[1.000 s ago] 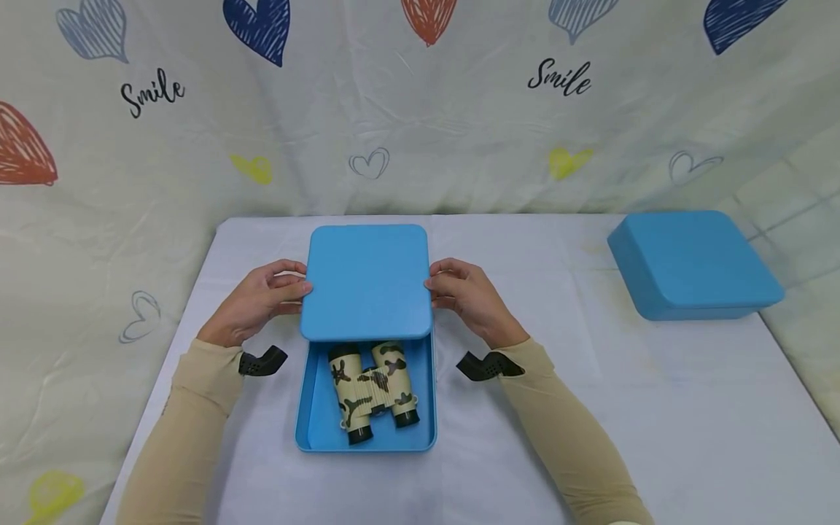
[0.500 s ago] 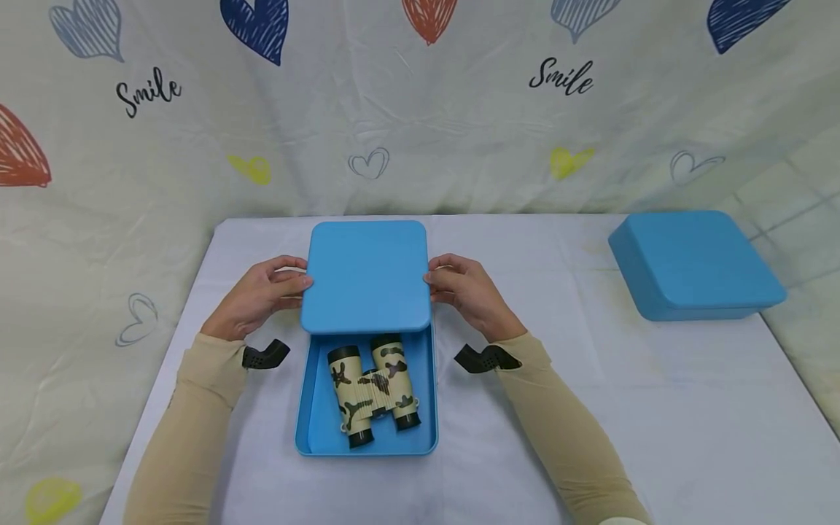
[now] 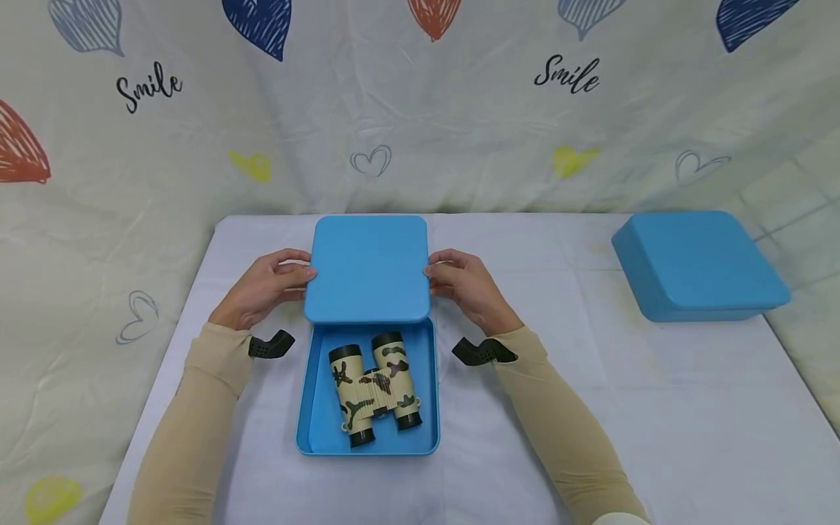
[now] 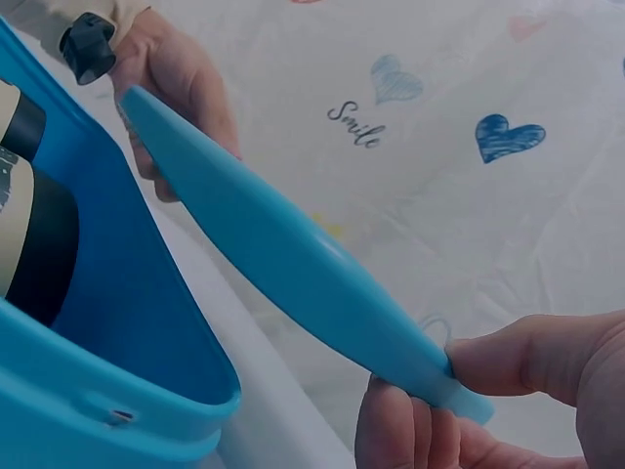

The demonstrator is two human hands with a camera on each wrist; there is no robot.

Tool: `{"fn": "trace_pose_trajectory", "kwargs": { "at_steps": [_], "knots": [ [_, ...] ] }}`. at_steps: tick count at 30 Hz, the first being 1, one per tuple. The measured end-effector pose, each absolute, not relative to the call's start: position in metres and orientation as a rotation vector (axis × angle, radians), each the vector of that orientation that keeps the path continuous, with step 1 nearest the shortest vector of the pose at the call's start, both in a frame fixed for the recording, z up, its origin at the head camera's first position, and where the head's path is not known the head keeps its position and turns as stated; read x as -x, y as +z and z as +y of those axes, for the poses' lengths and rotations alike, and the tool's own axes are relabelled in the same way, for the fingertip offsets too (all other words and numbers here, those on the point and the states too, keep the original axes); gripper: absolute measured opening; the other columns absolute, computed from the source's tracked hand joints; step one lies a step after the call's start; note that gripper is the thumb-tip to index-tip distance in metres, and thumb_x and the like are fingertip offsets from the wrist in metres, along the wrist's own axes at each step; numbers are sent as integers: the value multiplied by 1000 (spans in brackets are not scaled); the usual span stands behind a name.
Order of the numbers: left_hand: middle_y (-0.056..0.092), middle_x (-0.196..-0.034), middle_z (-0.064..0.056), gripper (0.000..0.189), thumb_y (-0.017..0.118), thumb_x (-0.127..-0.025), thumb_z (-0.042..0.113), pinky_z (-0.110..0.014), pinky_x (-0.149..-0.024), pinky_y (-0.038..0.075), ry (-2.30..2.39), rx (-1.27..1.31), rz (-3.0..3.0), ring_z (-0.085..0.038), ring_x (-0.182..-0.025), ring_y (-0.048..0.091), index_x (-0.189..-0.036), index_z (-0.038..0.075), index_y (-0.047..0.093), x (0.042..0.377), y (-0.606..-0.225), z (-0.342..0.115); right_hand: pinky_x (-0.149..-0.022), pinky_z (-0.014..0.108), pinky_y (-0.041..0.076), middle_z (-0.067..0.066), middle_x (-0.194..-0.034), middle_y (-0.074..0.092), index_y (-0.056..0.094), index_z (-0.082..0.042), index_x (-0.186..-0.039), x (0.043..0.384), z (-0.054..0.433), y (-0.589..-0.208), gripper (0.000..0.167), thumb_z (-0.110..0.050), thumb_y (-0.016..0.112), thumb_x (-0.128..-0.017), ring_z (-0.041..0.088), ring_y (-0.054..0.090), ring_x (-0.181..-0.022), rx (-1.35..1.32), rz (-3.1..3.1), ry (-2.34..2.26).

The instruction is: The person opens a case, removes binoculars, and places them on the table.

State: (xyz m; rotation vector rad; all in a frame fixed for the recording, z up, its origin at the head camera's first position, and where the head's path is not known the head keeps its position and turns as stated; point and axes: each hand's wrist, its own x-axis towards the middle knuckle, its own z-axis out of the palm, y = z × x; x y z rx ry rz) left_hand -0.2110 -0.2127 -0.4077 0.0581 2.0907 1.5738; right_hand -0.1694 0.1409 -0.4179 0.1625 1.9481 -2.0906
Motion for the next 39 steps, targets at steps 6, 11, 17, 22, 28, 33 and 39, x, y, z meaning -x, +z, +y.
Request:
{"fn": "trace_pose_trajectory", "kwargs": {
  "at_steps": [6,11,17,22,28,33,39],
  "knots": [
    [68,-121,-2,63,71,-99,36,-24,-90,60,1560,-49,2108,-10,-101,72,-147,6,44,216,-408,-210,-75,25,60,1,-88,69,62,-2,-120,173,141,-419,24,-13,66,-99,14,66,-75,-194,1974,-2086],
    [66,-127,-9,61,69,-100,35,-24,-91,61,1547,-47,2127,-10,-101,72,-147,6,44,219,-408,-208,-77,26,60,1,-89,68,62,-1,-119,176,142,-420,24,-14,65,-99,13,66,-76,-189,1987,-2087],
    [64,-132,-14,62,70,-100,34,-27,-93,61,1534,-50,2139,-10,-103,72,-149,7,44,225,-411,-207,-80,29,61,2,-90,68,63,-3,-120,179,143,-421,26,-17,67,-99,13,67,-78,-204,2014,-2070],
    [62,-133,-15,61,70,-100,31,-28,-93,61,1532,-19,2131,-11,-102,71,-150,7,44,231,-413,-205,-80,27,62,3,-91,69,63,-3,-122,183,142,-421,28,-18,68,-99,14,67,-80,-238,2023,-2059],
    [60,-136,-17,60,69,-101,31,-32,-97,60,1521,-19,2124,-11,-103,71,-150,7,44,234,-414,-202,-78,24,61,3,-93,68,62,-1,-125,186,141,-423,31,-18,68,-99,14,67,-80,-254,2033,-2048],
    [59,-138,-19,59,68,-101,29,-43,-106,55,1508,-5,2122,-13,-103,71,-149,6,44,236,-416,-201,-78,24,61,3,-95,68,62,-1,-125,189,141,-426,32,-18,68,-99,14,67,-80,-255,2055,-2022],
    [58,-140,-22,58,68,-102,28,-45,-107,55,1476,11,2127,-14,-104,70,-149,5,43,240,-425,-200,-81,26,61,6,-101,68,63,-2,-127,192,140,-430,33,-19,68,-99,14,68,-82,-270,2098,-1976]
  ]
}}
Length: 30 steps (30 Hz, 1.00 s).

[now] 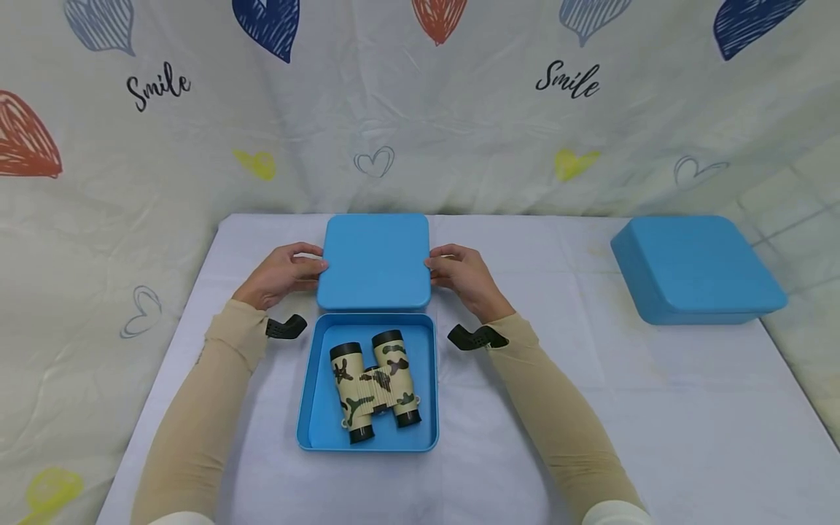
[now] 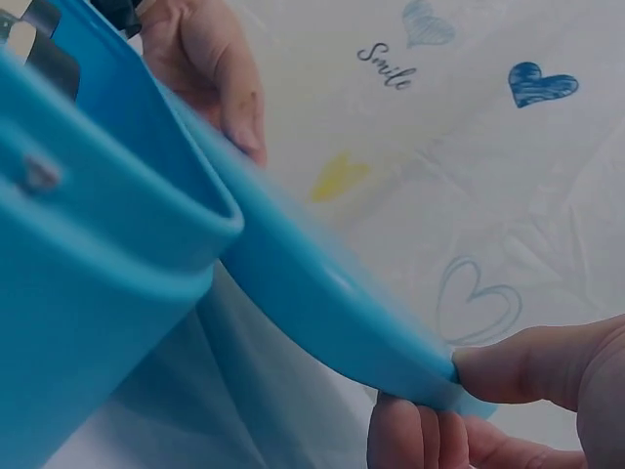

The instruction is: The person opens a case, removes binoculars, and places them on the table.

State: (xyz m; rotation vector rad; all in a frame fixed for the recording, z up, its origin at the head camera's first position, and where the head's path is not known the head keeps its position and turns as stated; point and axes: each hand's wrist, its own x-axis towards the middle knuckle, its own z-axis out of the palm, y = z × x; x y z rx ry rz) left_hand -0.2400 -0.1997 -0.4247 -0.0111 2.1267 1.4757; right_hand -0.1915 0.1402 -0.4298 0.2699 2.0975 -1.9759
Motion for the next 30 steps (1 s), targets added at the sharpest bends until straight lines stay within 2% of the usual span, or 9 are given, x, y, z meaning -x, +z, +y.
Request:
{"fn": "trace_pose_trajectory", "kwargs": {
  "at_steps": [7,16,24,30],
  "knots": [
    [58,-140,-23,58,68,-101,26,-40,-100,59,1457,8,2129,-12,-99,70,-149,5,44,245,-435,-198,-81,25,61,10,-108,68,64,-1,-128,195,141,-437,34,-18,68,-99,14,69,-83,-284,2131,-1930],
    [56,-143,-23,58,68,-101,23,-34,-95,61,1452,10,2112,-13,-101,67,-150,4,44,250,-438,-192,-78,25,61,14,-110,69,65,-1,-126,199,144,-444,33,-17,68,-98,13,70,-79,-304,2168,-1883],
    [57,-142,-23,57,66,-102,22,-40,-100,59,1373,9,2153,-22,-110,67,-151,4,43,249,-436,-186,-80,28,62,15,-110,71,64,-1,-126,200,146,-450,32,-17,67,-98,14,71,-80,-284,2208,-1831],
    [56,-141,-23,55,65,-102,20,-33,-91,62,1325,26,2186,-22,-107,68,-150,4,43,250,-437,-182,-79,28,62,18,-111,71,64,1,-125,200,145,-450,32,-16,67,-98,14,71,-78,-257,2272,-1772]
  ]
}}
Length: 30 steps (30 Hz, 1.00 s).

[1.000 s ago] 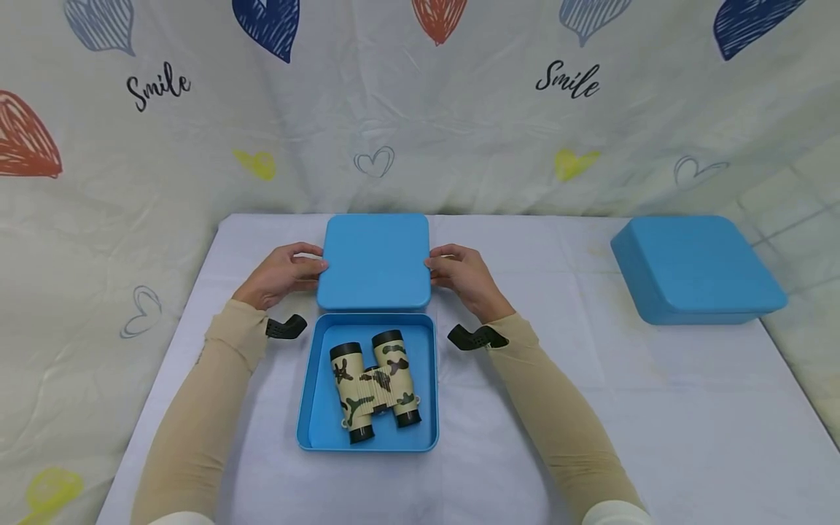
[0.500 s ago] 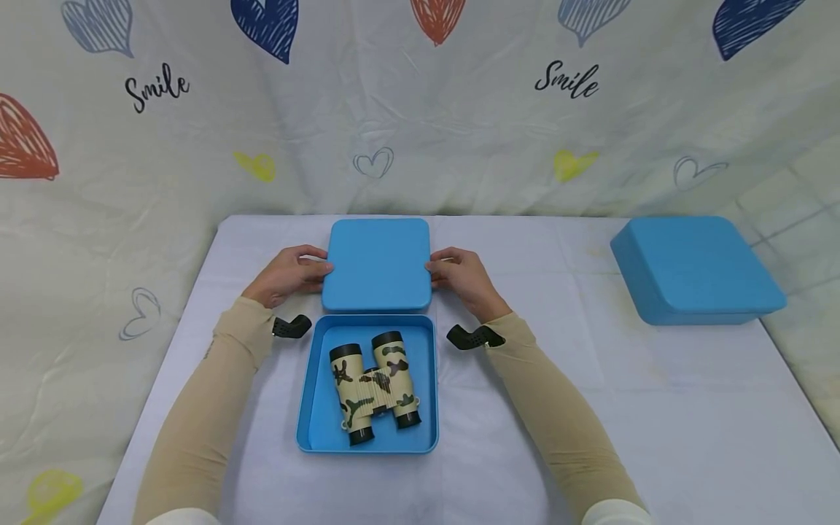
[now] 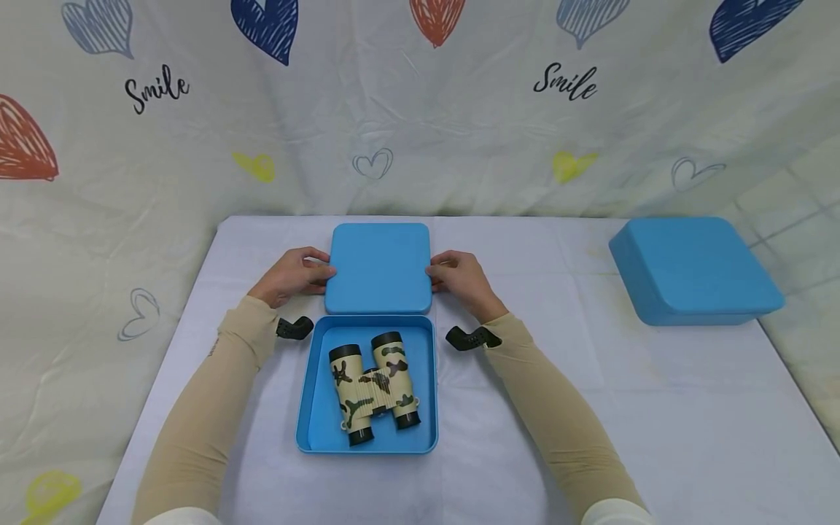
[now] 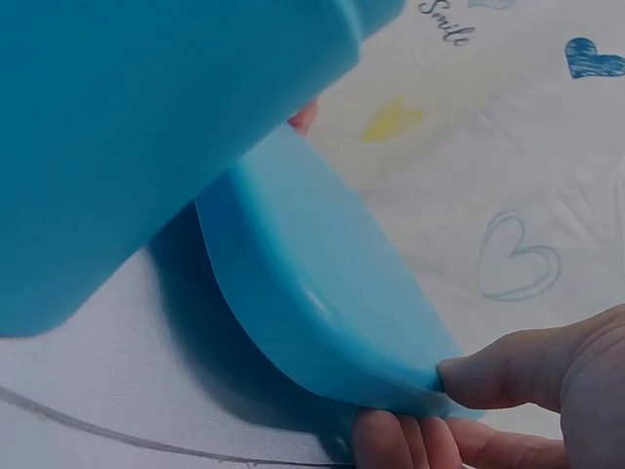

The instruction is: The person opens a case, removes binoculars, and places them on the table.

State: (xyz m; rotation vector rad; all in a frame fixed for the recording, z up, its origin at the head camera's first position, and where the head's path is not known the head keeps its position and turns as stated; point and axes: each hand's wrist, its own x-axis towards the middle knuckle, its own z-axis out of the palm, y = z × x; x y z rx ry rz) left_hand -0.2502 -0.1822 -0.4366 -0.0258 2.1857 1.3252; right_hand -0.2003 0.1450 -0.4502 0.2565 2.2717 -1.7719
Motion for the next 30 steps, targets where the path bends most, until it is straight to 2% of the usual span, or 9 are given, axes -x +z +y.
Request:
{"fn": "trace_pose_trajectory", "kwargs": {
  "at_steps": [8,17,24,30],
  "knots": [
    [57,-134,-23,53,65,-102,21,-28,-83,63,1249,-20,2255,-19,-98,70,-148,3,46,250,-437,-179,-86,34,62,19,-116,75,65,-1,-127,201,145,-451,35,-21,67,-99,17,75,-81,-219,2425,-1581],
    [57,-136,-27,50,62,-104,18,-31,-87,63,1200,-70,2273,-24,-104,72,-146,-4,48,246,-430,-175,-99,44,57,18,-116,77,66,-2,-134,200,145,-448,42,-25,66,-99,24,79,-90,-213,2517,-1420],
    [64,-124,-25,44,52,-107,20,-29,-83,63,1181,-64,2299,-17,-92,72,-144,-4,50,246,-431,-175,-92,40,61,18,-112,77,68,-1,-131,200,145,-446,41,-27,62,-99,21,78,-89,-219,2499,-1429],
    [64,-127,-23,46,46,-110,25,-30,-88,63,1215,-22,2262,-23,-105,72,-146,-4,50,247,-432,-177,-85,35,63,20,-113,76,69,1,-129,197,148,-446,40,-27,60,-101,23,78,-94,-218,2466,-1500]
  ]
}}
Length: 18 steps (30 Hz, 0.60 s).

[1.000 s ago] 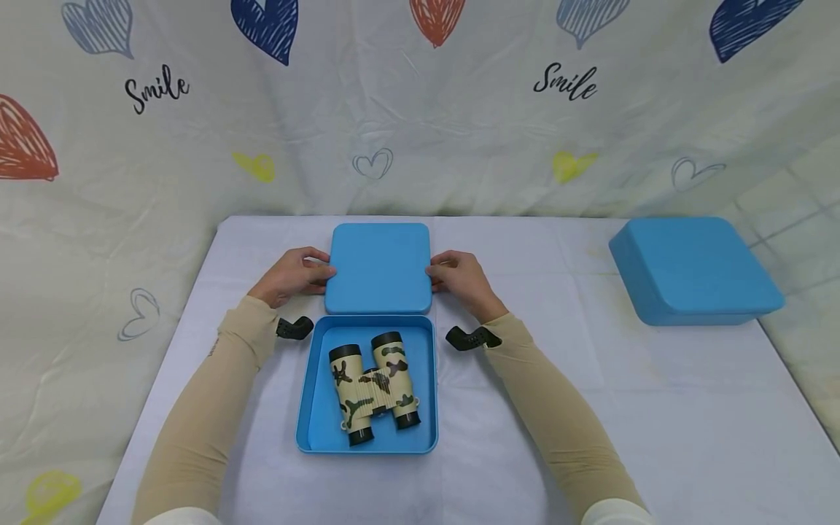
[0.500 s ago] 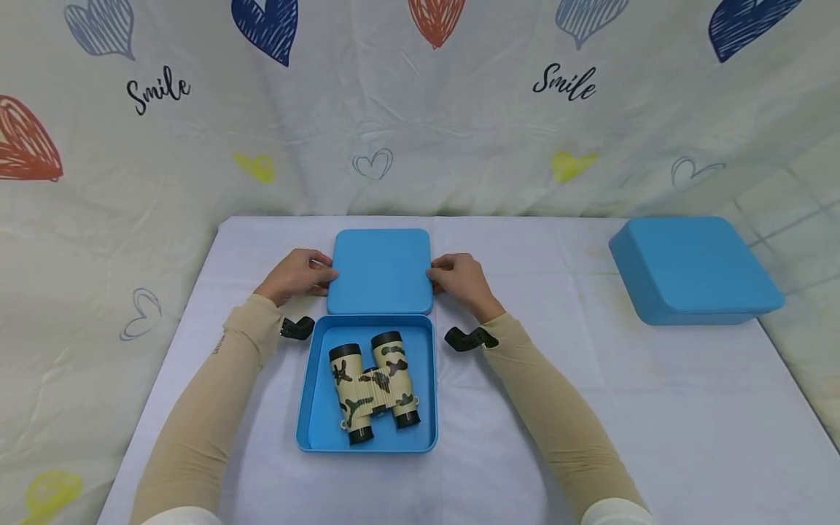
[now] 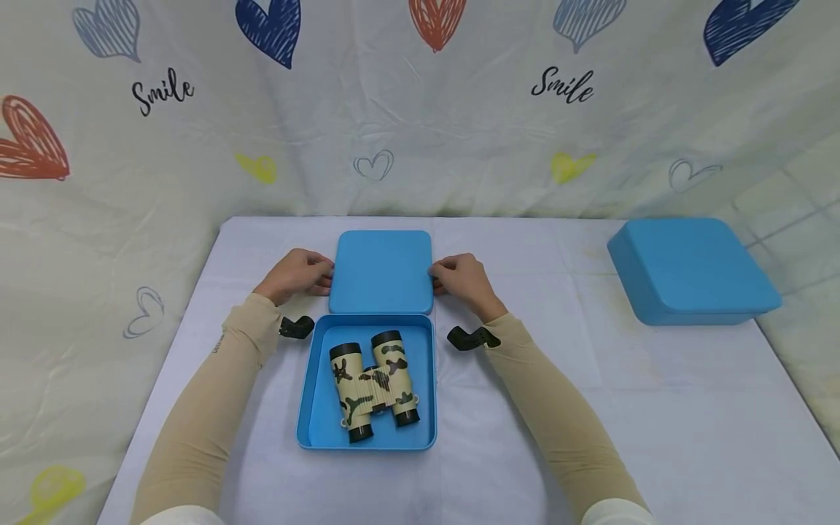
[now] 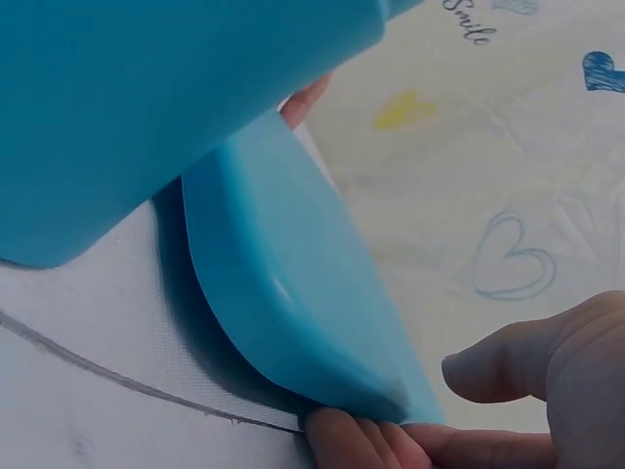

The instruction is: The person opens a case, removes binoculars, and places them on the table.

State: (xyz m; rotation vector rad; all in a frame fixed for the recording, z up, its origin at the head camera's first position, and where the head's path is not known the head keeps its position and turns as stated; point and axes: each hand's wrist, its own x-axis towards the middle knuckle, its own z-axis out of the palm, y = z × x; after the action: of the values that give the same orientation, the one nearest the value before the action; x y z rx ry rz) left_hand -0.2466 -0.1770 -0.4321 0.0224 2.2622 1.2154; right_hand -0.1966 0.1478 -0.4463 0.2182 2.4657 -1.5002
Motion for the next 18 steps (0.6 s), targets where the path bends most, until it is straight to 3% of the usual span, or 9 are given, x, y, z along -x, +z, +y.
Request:
{"fn": "trace_pose_trajectory", "kwargs": {
  "at_steps": [8,15,18],
  "knots": [
    [66,-126,-21,45,47,-110,31,-30,-89,62,1226,31,2328,-24,-108,71,-142,1,55,239,-433,-179,-84,35,64,20,-111,76,69,1,-128,191,152,-446,42,-29,60,-101,24,77,-95,-214,2437,-1537],
    [69,-126,-17,40,47,-108,32,-41,-99,60,1198,5,2564,-27,-112,72,-135,7,61,222,-433,-192,-88,37,61,14,-110,77,72,-6,-123,182,160,-442,38,-33,61,-100,22,76,-97,-155,2504,-1430],
    [70,-125,-17,41,47,-108,34,-41,-97,59,1179,-34,2603,-29,-113,71,-134,6,61,215,-432,-199,-88,38,60,13,-110,77,73,-8,-120,178,163,-440,35,-33,60,-99,23,75,-97,-118,2529,-1420]
  ]
}}
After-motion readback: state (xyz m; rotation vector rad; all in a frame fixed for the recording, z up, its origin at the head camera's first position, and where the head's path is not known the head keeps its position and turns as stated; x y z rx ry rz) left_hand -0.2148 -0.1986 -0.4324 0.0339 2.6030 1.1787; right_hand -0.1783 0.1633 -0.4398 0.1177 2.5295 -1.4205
